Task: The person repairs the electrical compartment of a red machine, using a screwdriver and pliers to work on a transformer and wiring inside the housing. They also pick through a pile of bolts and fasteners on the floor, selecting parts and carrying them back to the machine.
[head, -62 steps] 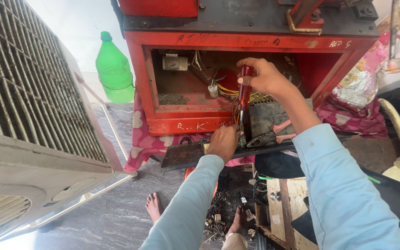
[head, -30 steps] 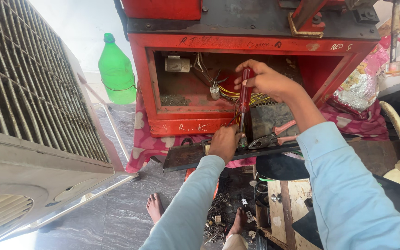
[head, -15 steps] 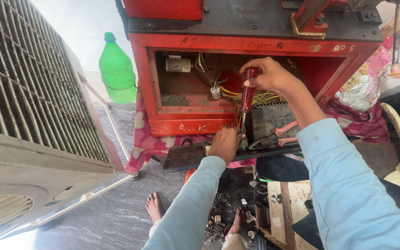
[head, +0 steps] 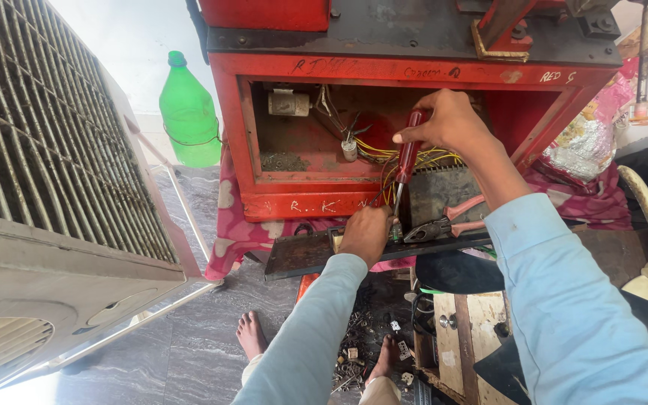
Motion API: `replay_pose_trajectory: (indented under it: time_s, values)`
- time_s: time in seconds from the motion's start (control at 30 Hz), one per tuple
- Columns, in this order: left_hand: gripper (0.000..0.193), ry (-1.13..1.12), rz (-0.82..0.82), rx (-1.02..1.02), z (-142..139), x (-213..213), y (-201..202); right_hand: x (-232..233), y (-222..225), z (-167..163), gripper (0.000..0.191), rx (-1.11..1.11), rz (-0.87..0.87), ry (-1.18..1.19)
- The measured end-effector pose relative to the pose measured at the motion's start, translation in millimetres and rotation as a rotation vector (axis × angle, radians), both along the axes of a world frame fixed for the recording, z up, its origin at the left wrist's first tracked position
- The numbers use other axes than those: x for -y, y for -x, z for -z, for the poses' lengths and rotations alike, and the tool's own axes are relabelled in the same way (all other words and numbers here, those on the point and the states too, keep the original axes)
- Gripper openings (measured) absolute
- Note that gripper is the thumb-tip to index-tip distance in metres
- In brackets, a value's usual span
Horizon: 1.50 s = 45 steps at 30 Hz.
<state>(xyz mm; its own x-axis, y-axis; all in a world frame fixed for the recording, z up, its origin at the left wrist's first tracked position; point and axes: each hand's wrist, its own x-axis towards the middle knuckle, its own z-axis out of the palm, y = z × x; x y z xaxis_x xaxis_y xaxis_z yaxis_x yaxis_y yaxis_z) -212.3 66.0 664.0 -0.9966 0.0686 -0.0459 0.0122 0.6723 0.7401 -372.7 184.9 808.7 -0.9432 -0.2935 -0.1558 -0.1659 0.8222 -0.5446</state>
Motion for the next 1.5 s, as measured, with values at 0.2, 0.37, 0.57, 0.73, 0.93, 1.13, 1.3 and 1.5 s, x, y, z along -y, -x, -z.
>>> replay_pose_trajectory:
  time_s: [0.2, 0.37, 0.57, 0.73, 0.93, 1.13, 1.3, 1.5]
  values:
    - [0.028, 0.002, -0.001, 0.031, -1, 0, 1, -10, -1, 4, 0.05, -0.049, 0.027, -0.048]
    - [0.026, -0.029, -0.016, 0.013, 0, -1, 2, -13, 2, 8, 0.053, -0.027, -0.011, 0.019]
    - [0.025, -0.036, -0.022, -0.002, 0, 0, 1, -8, 9, 9, 0.047, 0.036, -0.113, 0.014]
    - [0.024, -0.036, -0.018, -0.018, 2, 0, 1, -3, 3, 19, 0.042, 0.021, -0.153, 0.126]
    - [0.023, -0.004, -0.02, -0.028, 8, 1, 3, 9, 11, 24, 0.032, 0.215, -0.061, 0.418]
    - [0.023, -0.002, -0.03, -0.058, 18, -2, 3, 20, 12, 23, 0.031, -0.048, -0.074, 0.124]
    - [0.024, 0.026, -0.037, -0.072, 22, -2, 3, 33, 4, 8, 0.032, -0.037, -0.118, 0.166]
    - [0.024, 0.04, 0.006, -0.043, 18, -1, 2, 36, -5, -7, 0.038, 0.027, 0.027, 0.014]
